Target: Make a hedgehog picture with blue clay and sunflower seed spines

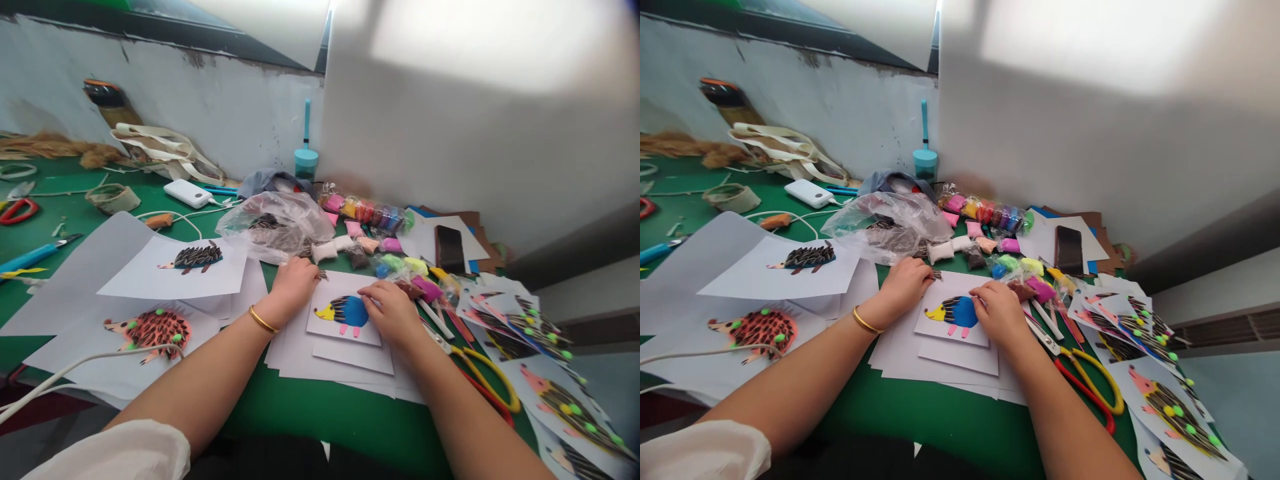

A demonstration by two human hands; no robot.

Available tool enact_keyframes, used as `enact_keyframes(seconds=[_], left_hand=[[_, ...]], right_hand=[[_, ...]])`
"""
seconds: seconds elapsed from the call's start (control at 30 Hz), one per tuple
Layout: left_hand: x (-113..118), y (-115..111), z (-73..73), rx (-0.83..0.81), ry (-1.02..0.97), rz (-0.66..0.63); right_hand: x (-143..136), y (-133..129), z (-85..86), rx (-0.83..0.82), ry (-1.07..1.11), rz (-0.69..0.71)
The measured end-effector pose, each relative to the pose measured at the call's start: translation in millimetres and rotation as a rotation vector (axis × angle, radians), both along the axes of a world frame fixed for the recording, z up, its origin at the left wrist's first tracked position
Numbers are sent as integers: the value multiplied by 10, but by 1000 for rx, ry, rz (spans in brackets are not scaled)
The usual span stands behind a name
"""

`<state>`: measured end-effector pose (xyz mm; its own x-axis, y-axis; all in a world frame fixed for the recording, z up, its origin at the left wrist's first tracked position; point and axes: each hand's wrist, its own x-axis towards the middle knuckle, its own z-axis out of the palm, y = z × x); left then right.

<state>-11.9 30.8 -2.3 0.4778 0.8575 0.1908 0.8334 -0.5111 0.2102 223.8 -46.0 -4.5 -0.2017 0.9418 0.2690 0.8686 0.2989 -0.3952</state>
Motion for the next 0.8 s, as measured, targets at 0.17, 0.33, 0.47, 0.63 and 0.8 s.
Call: enact_keyframes(seconds=[0.17, 0.33, 0.47, 0.63, 0.8], left_hand=[[35, -2, -3, 13, 12, 27], [47, 7, -34, 35, -4, 27], [66, -27, 25, 18, -184, -10], [158, -196, 78, -195, -633, -158], [258, -334, 49, -623, -1020, -207]], right_hand=[[-17, 12, -3, 21, 15, 9], [-23, 6, 22, 33, 23, 0], [-35, -11, 68, 51, 51, -12], [-115, -61, 152, 97, 201, 48], [-219, -132, 214, 65, 403, 74]])
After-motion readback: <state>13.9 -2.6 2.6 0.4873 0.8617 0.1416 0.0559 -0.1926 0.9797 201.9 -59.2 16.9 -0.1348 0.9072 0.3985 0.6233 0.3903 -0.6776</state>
